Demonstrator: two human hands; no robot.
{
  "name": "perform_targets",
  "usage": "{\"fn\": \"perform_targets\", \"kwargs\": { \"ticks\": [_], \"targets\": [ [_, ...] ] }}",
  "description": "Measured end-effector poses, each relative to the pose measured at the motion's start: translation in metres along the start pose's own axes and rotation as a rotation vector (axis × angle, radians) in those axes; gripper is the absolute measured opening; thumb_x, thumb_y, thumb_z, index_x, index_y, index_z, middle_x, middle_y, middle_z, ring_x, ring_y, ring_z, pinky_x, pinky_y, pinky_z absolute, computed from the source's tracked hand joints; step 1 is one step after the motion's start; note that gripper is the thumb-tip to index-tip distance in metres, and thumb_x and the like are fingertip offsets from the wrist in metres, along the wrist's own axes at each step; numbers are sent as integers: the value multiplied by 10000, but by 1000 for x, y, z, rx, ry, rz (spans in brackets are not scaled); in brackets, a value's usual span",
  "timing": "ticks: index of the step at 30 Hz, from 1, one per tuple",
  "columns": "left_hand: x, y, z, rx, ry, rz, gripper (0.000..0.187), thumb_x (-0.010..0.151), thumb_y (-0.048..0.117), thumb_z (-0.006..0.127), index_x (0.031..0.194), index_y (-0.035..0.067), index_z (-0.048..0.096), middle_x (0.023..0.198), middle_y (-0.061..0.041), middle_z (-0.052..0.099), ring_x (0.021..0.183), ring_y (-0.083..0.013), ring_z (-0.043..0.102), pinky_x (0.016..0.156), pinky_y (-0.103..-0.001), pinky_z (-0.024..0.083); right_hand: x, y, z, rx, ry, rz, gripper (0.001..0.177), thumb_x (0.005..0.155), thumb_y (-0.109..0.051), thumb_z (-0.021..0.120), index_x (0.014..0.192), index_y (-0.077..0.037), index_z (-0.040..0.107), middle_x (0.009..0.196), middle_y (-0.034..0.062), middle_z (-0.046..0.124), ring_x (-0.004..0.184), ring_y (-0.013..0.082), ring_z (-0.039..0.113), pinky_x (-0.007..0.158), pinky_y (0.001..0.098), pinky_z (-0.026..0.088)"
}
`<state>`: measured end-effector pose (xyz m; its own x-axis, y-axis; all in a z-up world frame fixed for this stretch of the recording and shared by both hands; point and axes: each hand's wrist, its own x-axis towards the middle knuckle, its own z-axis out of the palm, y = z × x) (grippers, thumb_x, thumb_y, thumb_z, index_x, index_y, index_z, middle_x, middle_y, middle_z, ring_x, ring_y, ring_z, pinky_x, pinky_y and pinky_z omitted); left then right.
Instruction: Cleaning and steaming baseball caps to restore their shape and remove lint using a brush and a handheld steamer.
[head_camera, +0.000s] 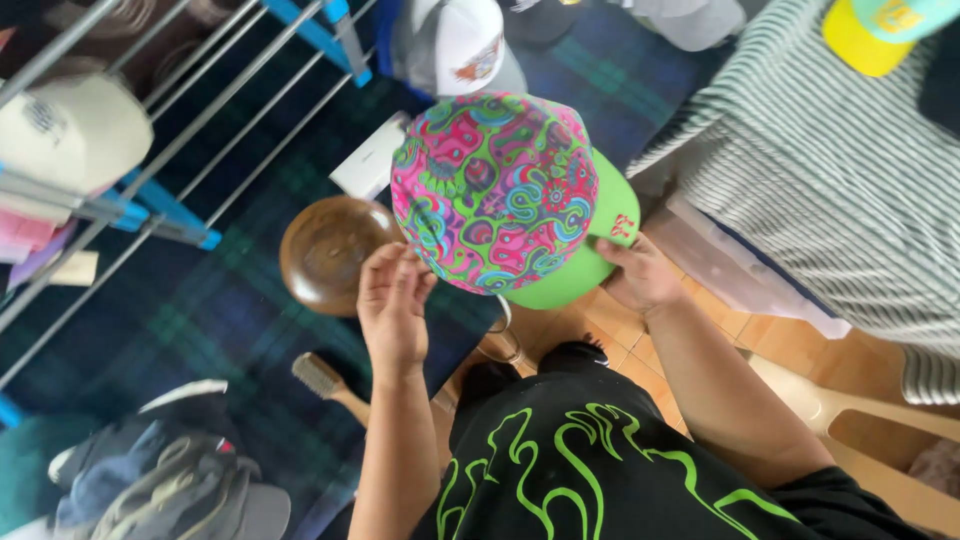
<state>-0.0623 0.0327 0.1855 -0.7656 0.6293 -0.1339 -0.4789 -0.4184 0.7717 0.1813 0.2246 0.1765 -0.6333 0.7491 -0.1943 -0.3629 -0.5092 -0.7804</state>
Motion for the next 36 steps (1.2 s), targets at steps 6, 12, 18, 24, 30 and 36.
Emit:
{"fn": "perform_targets", "kwargs": {
  "ticks": [6,12,18,24,30,36],
  "targets": [
    [8,-5,104,398,-435,143,514,1042,344,583,1465,65,497,1490,-136,541,1386,-247,507,1130,-402,444,-30,-82,-41,61,317,-189,184,973,-188,712,1014,-9,718,940,192,758,824,338,782,754,511,663],
    [-35,-93,233,289,-726,-205,659,961,364,679,1515,73,471,1360,-227,602,1263,-341,591,1064,-531,508,-39,-139,-113,81,460,-276,157,968,-141,723,974,11,685,866,230,744,764,377,777,689,542,659],
    [-56,-191,326,-131,-619,-701,649,1020,488,519,1590,223,357,1522,-201,490,1315,-382,564,1109,-622,430,-69,-201,-196,-14,508,-328,134,939,-101,756,918,0,670,778,183,722,661,312,765,597,491,647],
    [-110,-178,452,362,-928,-408,620,1096,415,367,1560,4,355,1609,-276,343,1485,-357,306,1201,-557,279,-111,-233,-267,-121,631,-333,170,821,-61,835,903,-15,694,735,127,715,631,236,744,557,412,631],
    [-57,-288,416,421,-788,-462,699,1070,562,348,1516,34,453,1530,-161,503,1396,-341,460,1109,-503,418,-146,-286,-292,-52,978,-471,191,893,-82,822,996,-23,673,815,112,716,724,225,764,693,397,646],
    [-87,-277,478,374,-1086,-706,557,860,269,805,1310,-4,624,1108,-254,702,980,-362,702,789,-527,611,-126,-256,-320,-95,1010,-405,236,859,-97,856,1003,-20,686,834,129,721,746,237,752,707,448,635]
  ]
}}
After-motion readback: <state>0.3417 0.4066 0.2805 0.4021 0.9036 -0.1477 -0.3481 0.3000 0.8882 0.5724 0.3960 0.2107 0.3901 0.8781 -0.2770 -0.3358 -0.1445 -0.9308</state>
